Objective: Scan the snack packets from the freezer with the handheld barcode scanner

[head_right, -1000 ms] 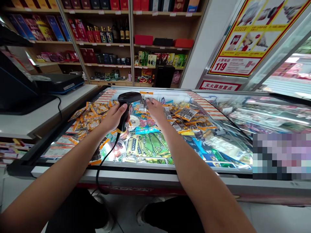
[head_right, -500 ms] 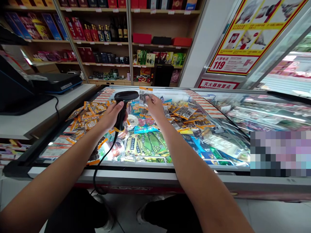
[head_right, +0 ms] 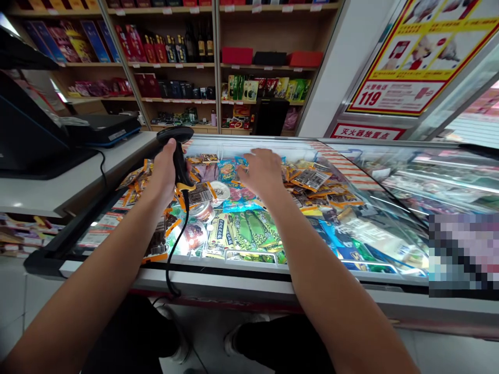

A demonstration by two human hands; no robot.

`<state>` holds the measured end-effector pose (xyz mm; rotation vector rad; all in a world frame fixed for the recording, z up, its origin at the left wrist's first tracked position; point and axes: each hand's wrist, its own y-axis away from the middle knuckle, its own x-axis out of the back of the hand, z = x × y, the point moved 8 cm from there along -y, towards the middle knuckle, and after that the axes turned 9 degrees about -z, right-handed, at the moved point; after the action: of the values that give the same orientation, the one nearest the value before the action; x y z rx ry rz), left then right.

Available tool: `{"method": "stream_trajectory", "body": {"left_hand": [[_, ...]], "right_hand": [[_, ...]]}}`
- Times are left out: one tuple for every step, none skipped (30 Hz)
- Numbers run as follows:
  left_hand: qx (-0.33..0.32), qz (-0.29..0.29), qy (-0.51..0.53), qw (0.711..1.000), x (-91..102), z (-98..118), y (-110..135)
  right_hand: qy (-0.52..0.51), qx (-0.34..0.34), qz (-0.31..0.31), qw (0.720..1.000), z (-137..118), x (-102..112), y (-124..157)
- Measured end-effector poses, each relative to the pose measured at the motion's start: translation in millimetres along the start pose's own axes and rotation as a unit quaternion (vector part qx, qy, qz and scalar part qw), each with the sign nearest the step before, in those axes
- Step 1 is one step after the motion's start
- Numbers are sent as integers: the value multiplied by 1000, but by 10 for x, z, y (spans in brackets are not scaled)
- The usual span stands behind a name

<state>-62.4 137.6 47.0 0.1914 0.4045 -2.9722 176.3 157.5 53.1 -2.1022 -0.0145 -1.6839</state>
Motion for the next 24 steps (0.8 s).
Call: {"method": "stream_trajectory", "body": {"left_hand": [[0,-3,-2,1000,-21,2,14],[-1,-7,-4,1000,-46,3,27],[-3,-14,-4,1000,-71,4,39],[-6,-21,-4,1000,-93,4,48],[-8,-28,-5,1000,-110,2,55],[-9,-33,-7,999,-120,-2,58],[-10,-36,-9,999,-125,-6,58],[-10,-38,-10,999,-124,-9,57],[-10,-39,-10,999,-121,-9,56],[-10,-39,-9,999,-118,-8,54],[-10,-41,-7,999,-116,-6,53],[-10,-42,-6,999,-116,-3,53],[-9,-44,-5,999,-119,0,54],[-8,-47,-4,999,-127,4,55],[-7,-51,-4,999,-139,9,57],[-7,-57,-4,998,-156,14,60],[-6,-66,-5,998,-179,19,64],[-5,-77,-7,997,-207,22,71],[-3,-93,-11,996,-242,22,81],[0,-112,-16,994,-281,19,96],[4,-134,-22,991,-321,14,115],[9,-158,-29,987,-361,5,139],[13,-182,-36,983,-398,-4,167],[15,-206,-43,977,-432,-11,197]], "right_hand": [[-38,64,1,997,-217,-51,20],[-79,125,-17,989,-434,-133,49],[-112,173,-46,978,-636,-238,82],[-133,207,-76,966,-811,-349,113],[-141,231,-109,956,-959,-469,140],[-136,241,-142,950,-1065,-589,157],[-125,237,-166,949,-1122,-687,158],[-111,228,-181,950,-1143,-756,150],[-101,216,-186,953,-1132,-791,134],[-99,204,-184,957,-1095,-792,114],[-108,192,-178,959,-1041,-769,94],[-129,181,-172,960,-972,-729,73],[-162,166,-164,959,-884,-680,49],[-203,143,-153,957,-777,-625,19],[-248,112,-133,953,-649,-563,-16],[-294,74,-102,948,-502,-497,-51],[-339,32,-66,938,-346,-435,-80],[-383,-11,-29,923,-191,-385,-99],[-424,-49,3,904,-49,-350,-108],[-459,-80,30,884,72,-325,-110],[-485,-101,50,867,166,-306,-109],[-502,-114,63,855,235,-289,-108],[-510,-120,75,848,285,-266,-105],[-512,-124,86,846,320,-241,-100]]}}
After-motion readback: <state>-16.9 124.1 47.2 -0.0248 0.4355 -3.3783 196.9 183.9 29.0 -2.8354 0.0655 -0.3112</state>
